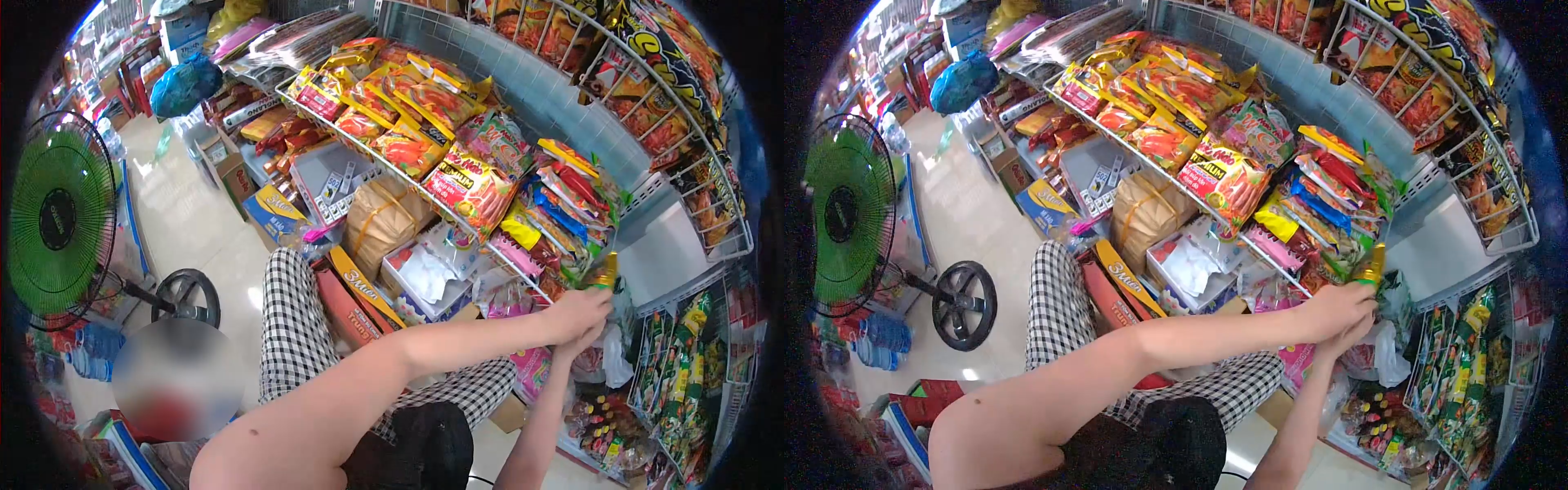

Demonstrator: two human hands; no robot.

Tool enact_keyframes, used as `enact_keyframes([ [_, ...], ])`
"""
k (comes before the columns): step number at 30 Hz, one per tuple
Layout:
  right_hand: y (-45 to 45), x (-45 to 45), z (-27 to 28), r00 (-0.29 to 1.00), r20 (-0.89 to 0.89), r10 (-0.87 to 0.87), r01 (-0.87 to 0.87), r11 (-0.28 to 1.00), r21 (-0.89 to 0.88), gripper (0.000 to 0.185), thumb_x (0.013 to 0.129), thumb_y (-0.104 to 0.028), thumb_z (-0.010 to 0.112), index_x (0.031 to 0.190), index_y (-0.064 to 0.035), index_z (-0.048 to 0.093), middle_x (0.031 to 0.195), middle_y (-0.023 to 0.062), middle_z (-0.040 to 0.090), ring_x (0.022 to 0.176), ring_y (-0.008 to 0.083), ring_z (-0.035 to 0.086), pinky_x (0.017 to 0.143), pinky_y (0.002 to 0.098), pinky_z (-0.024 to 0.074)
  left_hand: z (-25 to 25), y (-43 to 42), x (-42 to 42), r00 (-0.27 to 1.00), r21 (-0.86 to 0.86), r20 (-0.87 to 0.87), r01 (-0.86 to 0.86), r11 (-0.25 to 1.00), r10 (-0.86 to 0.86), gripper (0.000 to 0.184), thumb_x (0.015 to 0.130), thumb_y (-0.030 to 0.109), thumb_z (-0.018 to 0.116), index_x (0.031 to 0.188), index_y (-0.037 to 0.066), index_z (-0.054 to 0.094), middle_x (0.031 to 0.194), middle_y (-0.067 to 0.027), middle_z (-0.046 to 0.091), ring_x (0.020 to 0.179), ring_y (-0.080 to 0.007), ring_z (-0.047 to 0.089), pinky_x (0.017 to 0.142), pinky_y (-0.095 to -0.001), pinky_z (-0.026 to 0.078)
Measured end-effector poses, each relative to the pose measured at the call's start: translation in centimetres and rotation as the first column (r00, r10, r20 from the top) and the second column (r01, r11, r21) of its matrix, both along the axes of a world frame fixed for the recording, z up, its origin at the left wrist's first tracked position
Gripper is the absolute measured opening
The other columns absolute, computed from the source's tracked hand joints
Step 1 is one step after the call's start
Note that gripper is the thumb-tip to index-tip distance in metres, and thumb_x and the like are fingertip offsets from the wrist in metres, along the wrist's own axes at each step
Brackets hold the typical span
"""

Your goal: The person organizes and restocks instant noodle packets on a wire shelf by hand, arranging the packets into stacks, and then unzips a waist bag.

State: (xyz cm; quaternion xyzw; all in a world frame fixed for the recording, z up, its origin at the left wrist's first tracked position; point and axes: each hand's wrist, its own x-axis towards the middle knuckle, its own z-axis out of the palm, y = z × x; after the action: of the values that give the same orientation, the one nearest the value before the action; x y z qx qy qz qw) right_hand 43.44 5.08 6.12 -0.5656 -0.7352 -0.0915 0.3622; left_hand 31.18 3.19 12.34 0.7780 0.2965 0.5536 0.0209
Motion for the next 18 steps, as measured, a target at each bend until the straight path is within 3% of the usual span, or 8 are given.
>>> enact_keyframes([
  [1, -1.1, -0.4, 0.0, 0.999, 0.005, 0.048, -0.048, 0.998, 0.032, 0.03, 0.088, -0.022, 0.051, 0.11, -0.0025, 0.053, 0.112, 0.0213, 0.053, 0.099, 0.0365, 0.05, 0.092, 0.0443, 0.0377, 1.1, -0.8, -0.4, 1.0, -0.007, 0.006, -0.002, 1.0, 0.002, 0.03, 0.072, 0.009, 0.055, 0.102, 0.004, 0.056, 0.091, -0.0097, 0.051, 0.087, -0.0248, 0.057, 0.063, -0.0338, 0.051],
  [4, -3.9, -3.7, 0.1, 0.981, 0.027, 0.192, -0.194, 0.976, 0.099, 0.032, 0.086, -0.021, 0.053, 0.114, -0.0032, 0.05, 0.116, 0.0216, 0.05, 0.103, 0.0379, 0.049, 0.093, 0.0461, 0.0378, 3.7, -4.2, -3.0, 0.976, 0.113, 0.085, 0.189, 0.975, -0.199, 0.029, 0.073, 0.009, 0.055, 0.102, 0.004, 0.058, 0.097, -0.0089, 0.052, 0.097, -0.0241, 0.056, 0.068, -0.0331, 0.052],
  [5, -5.0, -4.7, 0.1, 0.971, 0.032, 0.237, -0.239, 0.964, 0.118, 0.034, 0.086, -0.02, 0.053, 0.115, -0.0035, 0.049, 0.117, 0.0218, 0.05, 0.105, 0.0384, 0.048, 0.093, 0.0467, 0.0379, 4.1, -5.3, -4.1, 0.958, 0.152, 0.123, 0.239, 0.959, -0.258, 0.037, 0.073, 0.01, 0.056, 0.11, 0.005, 0.057, 0.101, -0.0096, 0.053, 0.098, -0.026, 0.056, 0.07, -0.0334, 0.052],
  [11, -6.5, -10.1, 2.6, 0.871, 0.088, 0.483, -0.487, 0.826, 0.284, 0.042, 0.083, -0.017, 0.057, 0.121, -0.0049, 0.044, 0.125, 0.0225, 0.044, 0.112, 0.0412, 0.045, 0.095, 0.0503, 0.0381, 4.7, -11.3, -13.5, 0.873, 0.189, 0.357, 0.281, 0.941, -0.332, 0.036, 0.073, -0.001, 0.059, 0.109, 0.004, 0.062, 0.096, -0.0087, 0.053, 0.093, -0.0287, 0.058, 0.075, -0.0372, 0.051],
  [13, -6.4, -14.4, 3.8, 0.833, 0.11, 0.542, -0.544, 0.766, 0.342, 0.046, 0.082, -0.016, 0.058, 0.124, -0.0054, 0.042, 0.128, 0.0228, 0.042, 0.115, 0.0421, 0.044, 0.096, 0.0515, 0.0382, 4.2, -12.8, -17.2, 0.87, 0.082, 0.401, 0.276, 0.958, -0.285, 0.034, 0.07, -0.007, 0.061, 0.102, 0.003, 0.066, 0.092, -0.0086, 0.054, 0.091, -0.0275, 0.058, 0.078, -0.0366, 0.05],
  [14, -6.7, -16.8, 4.3, 0.815, 0.122, 0.566, -0.566, 0.736, 0.372, 0.048, 0.081, -0.016, 0.059, 0.125, -0.0056, 0.041, 0.13, 0.0229, 0.041, 0.116, 0.0426, 0.044, 0.096, 0.0521, 0.0383, 4.3, -13.6, -19.1, 0.894, 0.128, 0.43, 0.082, 0.988, -0.13, 0.037, 0.066, -0.01, 0.061, 0.1, 0.002, 0.067, 0.089, -0.0082, 0.054, 0.086, -0.0258, 0.058, 0.076, -0.0342, 0.049],
  [16, -7.7, -18.7, 5.0, 0.783, 0.151, 0.603, -0.602, 0.675, 0.427, 0.051, 0.081, -0.015, 0.06, 0.127, -0.0061, 0.039, 0.132, 0.0232, 0.039, 0.119, 0.0435, 0.043, 0.097, 0.0533, 0.0384, 2.9, -14.8, -22.7, 0.889, -0.034, 0.449, -0.087, 0.996, 0.093, 0.031, 0.067, -0.012, 0.058, 0.093, 0.002, 0.068, 0.089, -0.0085, 0.054, 0.083, -0.0218, 0.057, 0.073, -0.0297, 0.047],
  [18, -6.8, -22.3, 3.7, 0.688, 0.229, 0.689, -0.714, 0.585, 0.385, 0.043, 0.074, -0.011, 0.06, 0.116, -0.0043, 0.053, 0.132, 0.0224, 0.042, 0.119, 0.0448, 0.044, 0.095, 0.0509, 0.0415, 0.8, -15.5, -25.8, 0.845, -0.181, 0.444, -0.241, 0.953, 0.298, 0.022, 0.074, -0.011, 0.059, 0.091, 0.001, 0.065, 0.086, -0.0082, 0.054, 0.08, -0.0176, 0.053, 0.069, -0.0257, 0.044],
])
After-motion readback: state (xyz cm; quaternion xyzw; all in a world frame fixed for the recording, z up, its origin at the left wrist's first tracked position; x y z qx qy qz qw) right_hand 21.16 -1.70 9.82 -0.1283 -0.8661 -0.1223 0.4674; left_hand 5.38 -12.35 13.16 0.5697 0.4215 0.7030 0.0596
